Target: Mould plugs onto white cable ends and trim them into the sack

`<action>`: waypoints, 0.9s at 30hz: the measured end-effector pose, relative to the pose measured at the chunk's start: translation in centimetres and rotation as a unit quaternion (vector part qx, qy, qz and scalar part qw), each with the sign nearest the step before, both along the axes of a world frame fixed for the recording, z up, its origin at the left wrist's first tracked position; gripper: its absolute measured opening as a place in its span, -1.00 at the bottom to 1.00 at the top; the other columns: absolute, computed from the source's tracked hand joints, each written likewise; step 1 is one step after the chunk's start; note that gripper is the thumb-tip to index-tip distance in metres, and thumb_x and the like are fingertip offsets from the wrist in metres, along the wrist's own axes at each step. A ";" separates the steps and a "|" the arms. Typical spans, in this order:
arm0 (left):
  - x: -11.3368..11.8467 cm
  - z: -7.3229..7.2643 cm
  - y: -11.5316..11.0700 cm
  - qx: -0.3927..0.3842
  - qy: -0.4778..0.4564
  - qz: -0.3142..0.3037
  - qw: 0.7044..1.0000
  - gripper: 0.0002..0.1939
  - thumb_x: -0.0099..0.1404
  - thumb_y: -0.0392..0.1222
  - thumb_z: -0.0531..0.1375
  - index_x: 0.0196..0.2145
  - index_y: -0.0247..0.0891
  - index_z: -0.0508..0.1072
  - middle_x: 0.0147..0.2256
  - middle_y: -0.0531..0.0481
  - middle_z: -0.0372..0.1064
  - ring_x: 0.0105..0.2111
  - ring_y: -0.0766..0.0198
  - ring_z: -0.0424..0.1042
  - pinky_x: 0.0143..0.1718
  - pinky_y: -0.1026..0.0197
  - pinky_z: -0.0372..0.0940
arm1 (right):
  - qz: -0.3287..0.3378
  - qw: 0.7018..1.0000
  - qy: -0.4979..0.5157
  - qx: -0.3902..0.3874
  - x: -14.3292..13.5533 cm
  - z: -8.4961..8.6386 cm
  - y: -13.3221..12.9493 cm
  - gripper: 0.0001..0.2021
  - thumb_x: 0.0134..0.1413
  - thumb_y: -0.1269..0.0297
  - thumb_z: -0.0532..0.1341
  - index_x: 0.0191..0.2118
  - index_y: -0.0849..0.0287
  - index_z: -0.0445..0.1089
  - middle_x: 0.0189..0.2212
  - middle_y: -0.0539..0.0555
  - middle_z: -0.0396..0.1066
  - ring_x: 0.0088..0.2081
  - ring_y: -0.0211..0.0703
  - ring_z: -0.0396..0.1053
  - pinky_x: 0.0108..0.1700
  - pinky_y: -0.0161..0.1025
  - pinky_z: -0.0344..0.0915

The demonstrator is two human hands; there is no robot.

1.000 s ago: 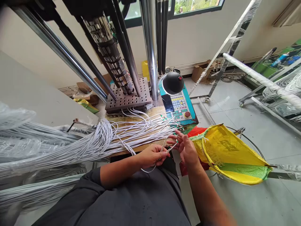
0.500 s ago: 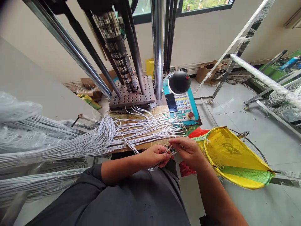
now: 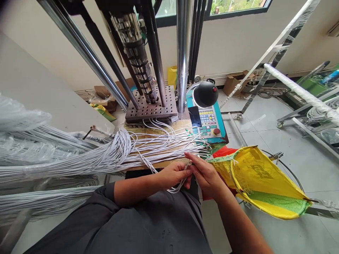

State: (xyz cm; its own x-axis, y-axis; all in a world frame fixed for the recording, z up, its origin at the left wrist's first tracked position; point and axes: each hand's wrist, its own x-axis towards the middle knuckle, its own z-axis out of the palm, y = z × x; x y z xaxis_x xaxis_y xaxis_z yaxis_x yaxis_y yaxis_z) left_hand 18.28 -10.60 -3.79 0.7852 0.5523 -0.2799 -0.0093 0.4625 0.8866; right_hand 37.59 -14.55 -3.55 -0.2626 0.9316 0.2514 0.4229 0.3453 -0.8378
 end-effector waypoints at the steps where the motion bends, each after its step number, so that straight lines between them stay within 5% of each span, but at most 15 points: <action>1: 0.1 -0.1 0.0 -0.004 -0.002 0.015 1.000 -0.39 0.18 0.38 0.29 -0.47 -0.30 0.37 -0.54 0.03 0.35 -0.51 0.30 0.39 -0.37 0.22 0.26 | 0.007 1.000 0.004 0.004 -0.1 0.0 0.1 -0.46 0.36 0.27 0.14 0.40 -0.10 0.20 0.27 0.07 0.37 0.25 0.02 0.37 0.31 0.02 0.30; 8: -0.5 0.4 0.9 0.017 0.007 0.061 0.998 -0.34 0.21 0.44 0.22 -0.43 -0.32 0.44 -0.55 0.01 0.37 -0.54 0.32 0.35 -0.39 0.22 0.25 | 0.079 0.997 0.013 -0.022 1.0 0.8 2.9 -0.48 0.28 0.23 0.23 0.34 -0.08 0.31 0.26 0.12 0.38 0.24 0.16 0.38 0.24 0.10 0.39; 11: -2.2 1.0 1.6 0.034 0.006 0.116 0.993 -0.41 0.24 0.35 0.26 -0.38 -0.34 0.46 -0.57 0.10 0.26 -0.61 0.41 0.22 -0.50 0.28 0.12 | -0.022 0.999 0.024 0.006 1.6 -0.8 7.5 -0.56 0.31 0.17 0.17 0.26 0.00 0.41 0.17 0.17 0.47 0.13 0.15 0.48 0.15 0.13 0.46; 14: -5.0 1.6 1.8 0.012 -0.037 0.167 0.985 -0.45 0.25 0.28 0.30 -0.27 -0.37 0.48 -0.53 0.14 0.20 -0.64 0.48 0.13 -0.56 0.31 0.02 | -0.067 0.990 -0.103 0.074 1.0 -3.2 13.4 -0.63 0.27 0.17 0.17 0.11 0.08 0.53 0.02 0.20 0.57 0.06 0.12 0.52 0.16 0.15 0.44; 17: -9.3 3.1 1.4 -0.007 -0.064 0.214 0.975 -0.50 0.26 0.21 0.33 -0.25 -0.37 0.47 -0.54 0.14 0.19 -0.65 0.50 0.07 -0.60 0.33 -0.04 | 0.033 0.972 -0.208 0.106 -1.3 -4.8 18.5 -0.55 0.25 0.32 0.08 0.19 0.15 0.48 0.14 0.23 0.49 0.14 0.09 0.47 0.22 0.13 0.40; 21: -17.1 6.8 -0.2 0.030 -0.047 0.298 0.953 -0.59 0.27 0.11 0.35 -0.28 -0.36 0.51 -0.57 0.10 0.21 -0.64 0.50 0.05 -0.60 0.35 -0.10 | 0.128 0.941 -0.294 0.109 -5.3 -5.0 22.6 -0.43 0.18 0.42 0.08 0.31 0.20 0.35 0.28 0.30 0.33 0.25 0.14 0.36 0.27 0.09 0.34; 27: -28.0 12.7 -2.0 0.126 0.026 0.533 0.836 -0.65 0.17 0.05 0.44 -0.37 -0.30 0.52 -0.54 0.04 0.26 -0.61 0.46 0.10 -0.57 0.33 -0.04 | 0.142 0.939 -0.295 0.104 -11.2 -5.0 26.4 -0.46 0.21 0.41 0.07 0.29 0.35 0.36 0.25 0.36 0.35 0.26 0.16 0.36 0.31 0.12 0.28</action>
State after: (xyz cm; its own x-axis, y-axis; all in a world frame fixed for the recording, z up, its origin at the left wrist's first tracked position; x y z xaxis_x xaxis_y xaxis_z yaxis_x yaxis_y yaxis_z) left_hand -9.70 -12.58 8.93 -0.2002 0.9775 -0.0667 -0.2552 0.0137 0.9668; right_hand 26.35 11.83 -8.50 -0.6445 0.7492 0.1527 0.6583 0.6453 -0.3875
